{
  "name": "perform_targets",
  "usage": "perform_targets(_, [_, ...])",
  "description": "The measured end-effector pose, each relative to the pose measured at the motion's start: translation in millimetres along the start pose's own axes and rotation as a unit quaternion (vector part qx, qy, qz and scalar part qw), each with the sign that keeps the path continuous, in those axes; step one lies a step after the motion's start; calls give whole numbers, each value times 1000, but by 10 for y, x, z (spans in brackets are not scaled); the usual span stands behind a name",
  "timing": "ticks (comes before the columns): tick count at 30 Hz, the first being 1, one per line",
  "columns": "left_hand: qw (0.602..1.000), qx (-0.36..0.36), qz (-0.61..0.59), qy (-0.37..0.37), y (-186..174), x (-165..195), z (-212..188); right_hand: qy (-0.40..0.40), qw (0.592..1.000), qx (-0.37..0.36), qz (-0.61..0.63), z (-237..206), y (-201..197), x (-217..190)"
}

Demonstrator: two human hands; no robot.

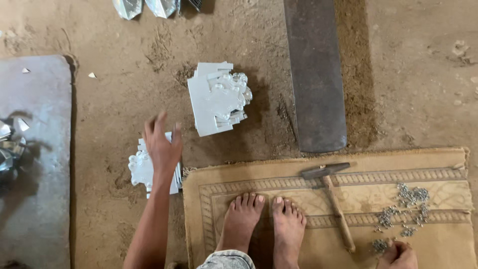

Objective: The person stands on a mat on the ground and hammers small nails into white metal bracket castings one at a time, holding each bracket against a steel bar while driving nails, then stacks the finished brackets in a pile beside them.

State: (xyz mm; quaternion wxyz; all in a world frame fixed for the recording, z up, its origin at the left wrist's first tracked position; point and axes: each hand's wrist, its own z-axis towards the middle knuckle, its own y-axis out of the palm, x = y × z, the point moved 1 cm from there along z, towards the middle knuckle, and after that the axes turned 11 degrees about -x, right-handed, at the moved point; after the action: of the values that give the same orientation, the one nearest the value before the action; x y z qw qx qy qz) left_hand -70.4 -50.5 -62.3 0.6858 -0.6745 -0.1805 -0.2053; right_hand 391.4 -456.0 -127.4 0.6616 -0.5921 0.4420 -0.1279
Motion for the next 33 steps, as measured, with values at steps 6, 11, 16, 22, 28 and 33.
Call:
perform_targets(6, [998,-20,-52,-2,427,376,720,72,991,-7,116,2,-51,153])
perform_targets(11, [1000,-6,-9,11,474,231,622,-8,999,9,39,-198,-32,-152])
perform_targets(16, [917,24,-397,36,384,184,347,-48,989,-80,118,29,189,-1091])
perform_targets(22, [650,-217,-641,-345,766,1047,117,-296,941,19,163,876,524,-2359])
perform_targets(28, [740,-293,-605,25,1470,1931,-72,-288,950,39,119,602,677,-2017])
perform_targets(33, [740,-283,-606,67,1660,1946,-152,-14,972,-179,-148,-189,336,-971])
